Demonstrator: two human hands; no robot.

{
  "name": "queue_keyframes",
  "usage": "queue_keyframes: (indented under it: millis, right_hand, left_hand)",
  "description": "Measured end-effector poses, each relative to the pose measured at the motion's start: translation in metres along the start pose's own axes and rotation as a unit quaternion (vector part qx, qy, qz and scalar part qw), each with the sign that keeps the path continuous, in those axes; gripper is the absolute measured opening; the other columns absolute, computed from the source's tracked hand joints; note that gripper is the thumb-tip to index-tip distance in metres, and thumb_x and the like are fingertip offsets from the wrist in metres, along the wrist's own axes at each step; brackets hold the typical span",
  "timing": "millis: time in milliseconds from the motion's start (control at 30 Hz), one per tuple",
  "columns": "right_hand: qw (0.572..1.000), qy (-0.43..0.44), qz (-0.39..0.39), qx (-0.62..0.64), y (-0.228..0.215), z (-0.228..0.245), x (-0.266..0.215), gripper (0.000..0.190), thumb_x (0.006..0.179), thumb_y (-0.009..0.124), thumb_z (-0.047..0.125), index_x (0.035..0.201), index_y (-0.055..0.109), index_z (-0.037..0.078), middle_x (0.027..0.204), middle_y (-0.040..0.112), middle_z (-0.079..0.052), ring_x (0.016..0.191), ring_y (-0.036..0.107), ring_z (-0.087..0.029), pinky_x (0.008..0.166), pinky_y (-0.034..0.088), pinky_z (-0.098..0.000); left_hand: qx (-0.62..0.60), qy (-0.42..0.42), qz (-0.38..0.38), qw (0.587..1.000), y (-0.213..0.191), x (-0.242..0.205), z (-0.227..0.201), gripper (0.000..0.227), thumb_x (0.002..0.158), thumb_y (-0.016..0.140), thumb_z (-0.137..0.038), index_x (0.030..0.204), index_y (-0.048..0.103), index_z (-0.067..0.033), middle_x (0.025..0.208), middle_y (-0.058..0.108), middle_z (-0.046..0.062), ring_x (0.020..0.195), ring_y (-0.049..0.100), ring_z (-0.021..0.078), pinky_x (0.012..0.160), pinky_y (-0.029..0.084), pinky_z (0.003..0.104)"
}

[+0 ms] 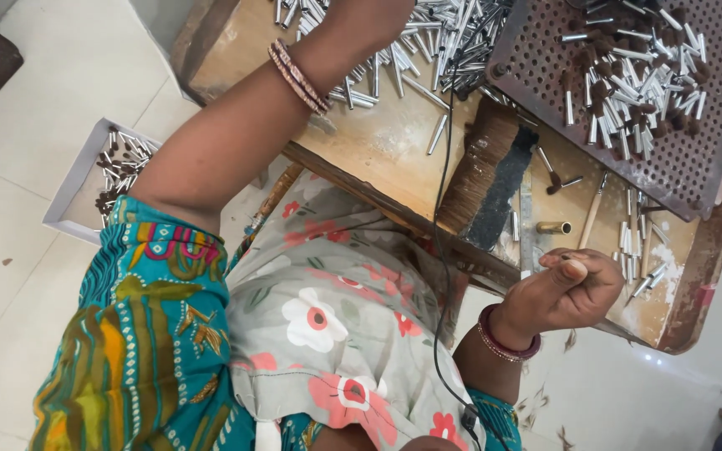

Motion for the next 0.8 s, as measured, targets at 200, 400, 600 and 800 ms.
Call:
queue_keyframes:
  millis: [200, 400, 600, 800]
  right_hand:
    - [0.999, 0.015, 0.011, 0.043, 0.013, 0.011, -0.004, 0.043, 0.109, 0.068, 0.039, 0.1, 0.047, 0.002, 0.088, 0.052, -0.007, 0.064, 0.051, -0.013, 0.059, 0.042, -0.0219]
    - [0.99, 0.039, 0.004, 0.137, 0.045, 0.015, -0.018, 0.04, 0.108, 0.068, 0.037, 0.102, 0.047, 0.004, 0.093, 0.051, -0.006, 0.067, 0.051, -0.012, 0.06, 0.044, -0.0217]
    - [0.983, 0.06, 0.003, 0.175, 0.063, 0.007, -0.009, 0.039, 0.107, 0.066, 0.038, 0.105, 0.048, 0.004, 0.095, 0.05, -0.007, 0.067, 0.049, -0.01, 0.061, 0.043, -0.0206]
    - [0.982, -0.003, -0.004, 0.189, 0.005, -0.009, 0.017, 0.03, 0.11, 0.063, 0.028, 0.104, 0.048, 0.003, 0.087, 0.051, -0.009, 0.054, 0.044, -0.015, 0.045, 0.039, -0.0253]
  left_hand:
    - [-0.25, 0.054, -0.131, 0.958, -0.127, -0.061, -0.196, 0.007, 0.116, 0.058, -0.005, 0.12, 0.052, -0.0036, 0.097, 0.062, 0.012, 0.086, 0.067, 0.0266, 0.076, 0.053, 0.035]
    - [-0.654, -0.07, 0.132, 0.742, -0.054, -0.13, -0.263, 0.009, 0.112, 0.056, -0.004, 0.12, 0.06, -0.0042, 0.106, 0.055, 0.002, 0.086, 0.062, 0.0055, 0.077, 0.057, 0.024]
    - [-0.553, -0.057, 0.069, 0.828, -0.079, -0.128, -0.249, 0.009, 0.105, 0.064, -0.003, 0.114, 0.065, -0.0021, 0.102, 0.066, 0.006, 0.095, 0.068, 0.0124, 0.084, 0.057, 0.027]
    - [-0.275, 0.043, -0.082, 0.957, -0.166, -0.094, -0.205, 0.021, 0.11, 0.064, 0.008, 0.128, 0.062, -0.0026, 0.122, 0.066, 0.013, 0.103, 0.069, 0.0268, 0.083, 0.06, 0.028]
Point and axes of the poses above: each hand's wrist, its own x-axis towards the middle knuckle, its own y-axis out of the palm, z = x × y, the point moved 5 cm from there along x, towards the middle knuckle
